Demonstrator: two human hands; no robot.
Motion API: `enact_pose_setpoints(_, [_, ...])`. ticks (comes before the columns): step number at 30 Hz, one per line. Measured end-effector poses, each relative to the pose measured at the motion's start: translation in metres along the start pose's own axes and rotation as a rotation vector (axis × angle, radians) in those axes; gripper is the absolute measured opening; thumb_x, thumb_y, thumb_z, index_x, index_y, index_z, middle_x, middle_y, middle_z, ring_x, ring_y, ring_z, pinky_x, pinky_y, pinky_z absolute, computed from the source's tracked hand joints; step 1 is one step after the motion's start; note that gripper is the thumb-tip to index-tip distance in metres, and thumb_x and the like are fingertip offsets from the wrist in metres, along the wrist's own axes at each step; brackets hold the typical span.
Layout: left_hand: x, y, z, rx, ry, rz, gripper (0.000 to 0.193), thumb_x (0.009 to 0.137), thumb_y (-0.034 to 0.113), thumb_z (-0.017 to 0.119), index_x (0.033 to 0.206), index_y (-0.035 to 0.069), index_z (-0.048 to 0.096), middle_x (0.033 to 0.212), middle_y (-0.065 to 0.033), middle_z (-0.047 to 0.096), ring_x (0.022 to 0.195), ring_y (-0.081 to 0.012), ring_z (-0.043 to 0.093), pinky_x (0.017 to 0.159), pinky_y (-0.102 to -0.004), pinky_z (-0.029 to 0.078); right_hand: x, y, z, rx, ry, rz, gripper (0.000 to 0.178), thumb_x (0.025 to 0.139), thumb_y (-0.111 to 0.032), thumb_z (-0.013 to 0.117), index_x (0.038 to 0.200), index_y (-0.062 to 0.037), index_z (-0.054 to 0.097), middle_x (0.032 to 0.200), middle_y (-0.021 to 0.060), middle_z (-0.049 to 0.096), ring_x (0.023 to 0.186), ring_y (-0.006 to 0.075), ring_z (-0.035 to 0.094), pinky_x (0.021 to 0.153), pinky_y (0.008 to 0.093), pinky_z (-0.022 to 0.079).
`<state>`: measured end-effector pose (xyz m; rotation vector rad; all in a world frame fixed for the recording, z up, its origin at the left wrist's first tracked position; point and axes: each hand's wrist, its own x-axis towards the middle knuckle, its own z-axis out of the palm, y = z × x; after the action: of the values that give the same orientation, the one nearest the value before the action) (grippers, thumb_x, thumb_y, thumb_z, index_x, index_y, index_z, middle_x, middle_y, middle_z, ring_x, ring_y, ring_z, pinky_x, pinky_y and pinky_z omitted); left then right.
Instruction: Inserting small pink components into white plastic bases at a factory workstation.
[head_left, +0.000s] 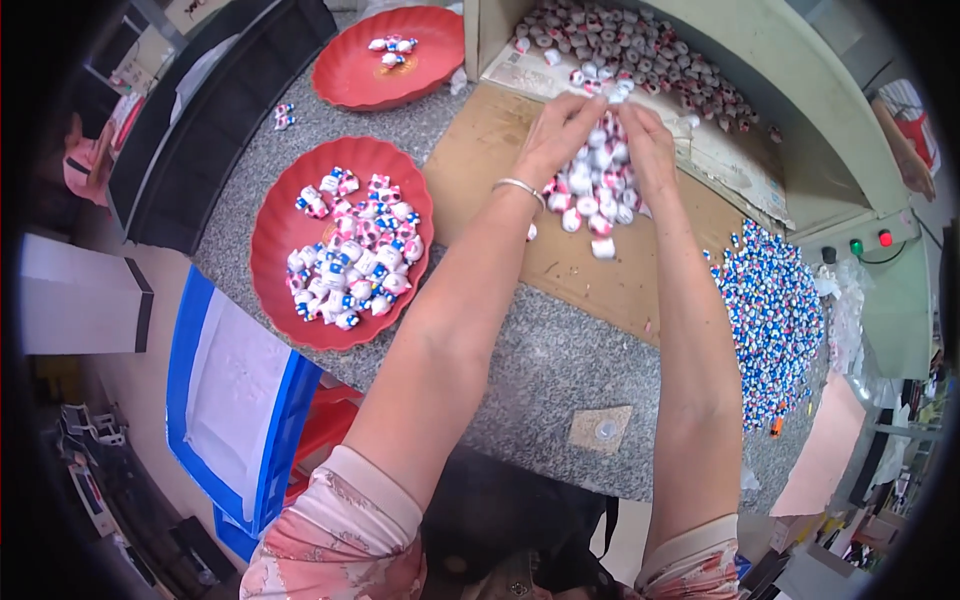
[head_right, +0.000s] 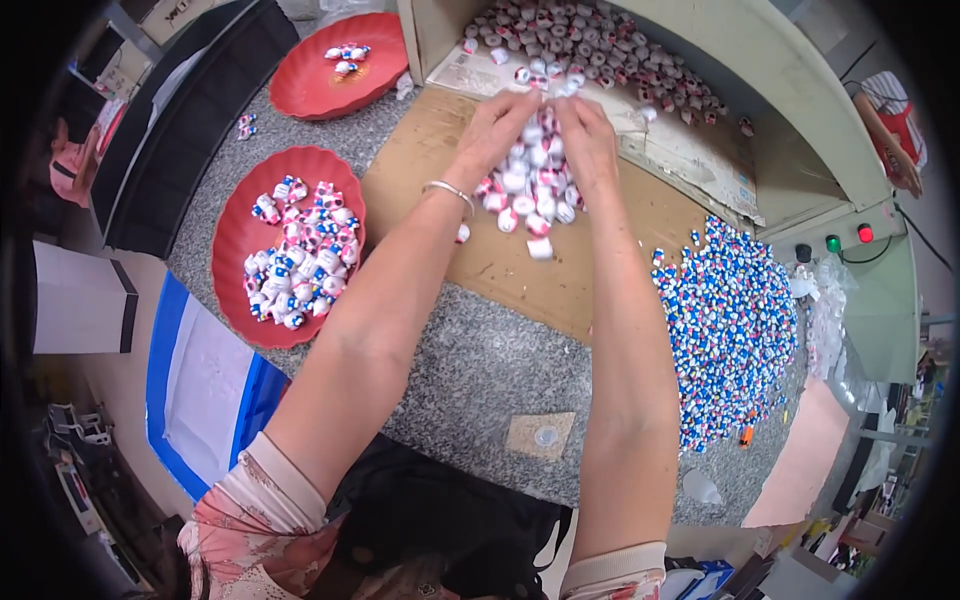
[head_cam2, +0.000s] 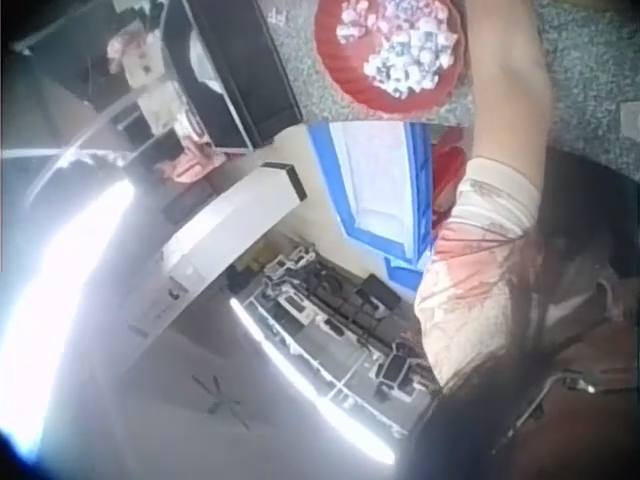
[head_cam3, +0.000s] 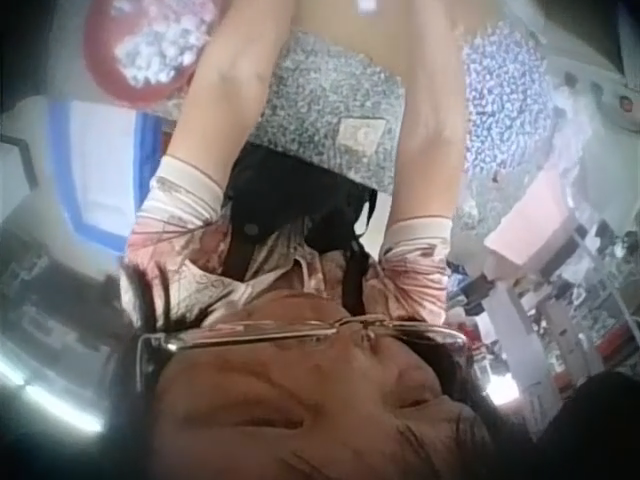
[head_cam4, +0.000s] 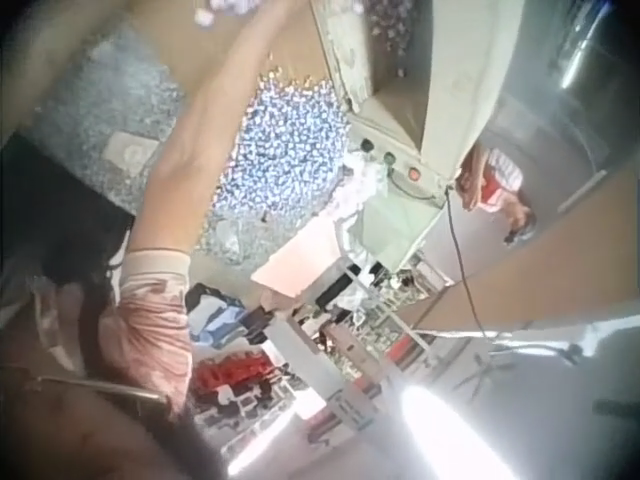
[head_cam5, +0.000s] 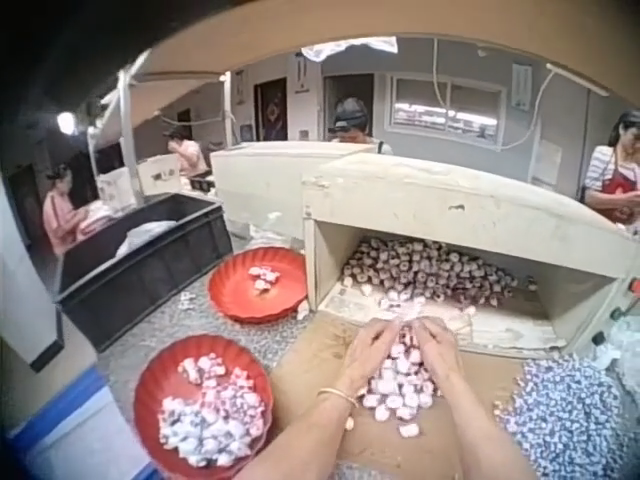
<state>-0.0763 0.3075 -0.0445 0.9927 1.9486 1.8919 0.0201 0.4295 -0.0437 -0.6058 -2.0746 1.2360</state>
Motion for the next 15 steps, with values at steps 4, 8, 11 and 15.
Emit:
enact_pose_setpoints(4, [-0.014,-0.01,-0.008,-0.067,-0.066,-0.076,0.049,0.098,0.042,0.051,0.108,-0.001,0.071,0.103,-0.0087,0.068,0.097,-0.0145,0.059,0.089,-0.0301,0.045,-0.024,-0.011,-0.016,0.068,-0.134,0.144,0.039,0.095,-0.035,0.053,0.109,-0.0039,0.071,0.108,0.0059,0.069,0.103,0.0165,0.061,0.095,0.0284,0.043])
enact_pose_setpoints(8, [-0.018,-0.009,-0.015,-0.136,-0.01,-0.081,0.047,0.1,0.039,0.05,0.119,0.0,0.066,0.105,-0.0075,0.068,0.1,-0.0148,0.058,0.09,-0.0295,0.045,-0.03,0.009,-0.042,0.287,-0.005,0.2,0.034,0.099,-0.027,0.053,0.118,-0.0031,0.068,0.115,0.0052,0.068,0.111,0.0148,0.059,0.097,0.0281,0.042])
enact_pose_setpoints(11, [-0.011,-0.014,-0.013,-0.004,-0.042,-0.031,0.049,0.099,0.042,0.05,0.121,0.002,0.065,0.109,-0.0093,0.069,0.102,-0.0169,0.06,0.092,-0.0311,0.045,-0.036,0.038,-0.065,0.136,0.107,0.174,0.035,0.099,-0.026,0.052,0.12,-0.0026,0.066,0.118,0.0061,0.067,0.111,0.0153,0.059,0.098,0.0281,0.042])
enact_pose_setpoints(15, [-0.007,0.003,-0.011,0.125,-0.234,-0.103,0.054,0.099,0.047,0.047,0.124,0.003,0.064,0.123,-0.014,0.066,0.115,-0.0214,0.059,0.102,-0.033,0.041,-0.036,0.03,-0.051,0.08,-0.003,0.217,0.038,0.1,-0.028,0.051,0.125,-0.0016,0.063,0.124,0.007,0.065,0.113,0.0155,0.058,0.099,0.0288,0.042])
